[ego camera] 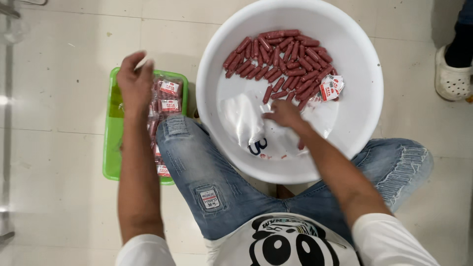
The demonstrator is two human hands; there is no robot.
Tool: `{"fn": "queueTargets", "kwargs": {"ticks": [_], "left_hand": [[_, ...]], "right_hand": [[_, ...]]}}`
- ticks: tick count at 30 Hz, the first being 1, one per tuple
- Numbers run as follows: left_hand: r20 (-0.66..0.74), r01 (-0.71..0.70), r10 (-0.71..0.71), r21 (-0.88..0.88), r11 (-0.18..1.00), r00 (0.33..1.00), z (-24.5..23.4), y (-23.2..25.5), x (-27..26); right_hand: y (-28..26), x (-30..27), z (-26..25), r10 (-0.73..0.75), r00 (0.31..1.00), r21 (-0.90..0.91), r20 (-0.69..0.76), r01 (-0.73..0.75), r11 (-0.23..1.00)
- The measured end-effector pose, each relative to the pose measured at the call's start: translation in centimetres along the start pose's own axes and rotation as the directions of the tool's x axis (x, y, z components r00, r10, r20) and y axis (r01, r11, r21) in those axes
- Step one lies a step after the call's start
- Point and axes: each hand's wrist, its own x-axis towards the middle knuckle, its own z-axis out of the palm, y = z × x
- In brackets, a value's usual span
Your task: The person picks up several sausages from a bowl and places them into a plastic bag by hand. The person places a label into the bag and sets the filled bag into a tray.
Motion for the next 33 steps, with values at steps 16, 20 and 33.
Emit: {"fn": "queueTargets", "kwargs": {"ticks": [16, 20, 33], "left_hand": [[0.237, 0.271, -0.327, 0.24, 0.932, 0.915, 20.5, 0.8, -7.7], [0.346, 0.303, -0.433, 0.37, 0.878, 0.833, 22.5, 2.4, -9.4], [0.437, 0.299, -0.235, -0.083, 0.951, 0.868, 24.3, 1.0, -11.4]], "right_hand": [[2.5, 0.3, 5.3, -0.141, 0.744, 0.094, -0.653, 0.264, 0.96], [1.5, -2.6, 1.1, -0.092, 0.693, 0.238, -0.715, 0.365, 0.9], [-2.9, -5.9, -1.7, -0.222, 0.493, 0.15, -0.841, 0.608, 0.78]]}}
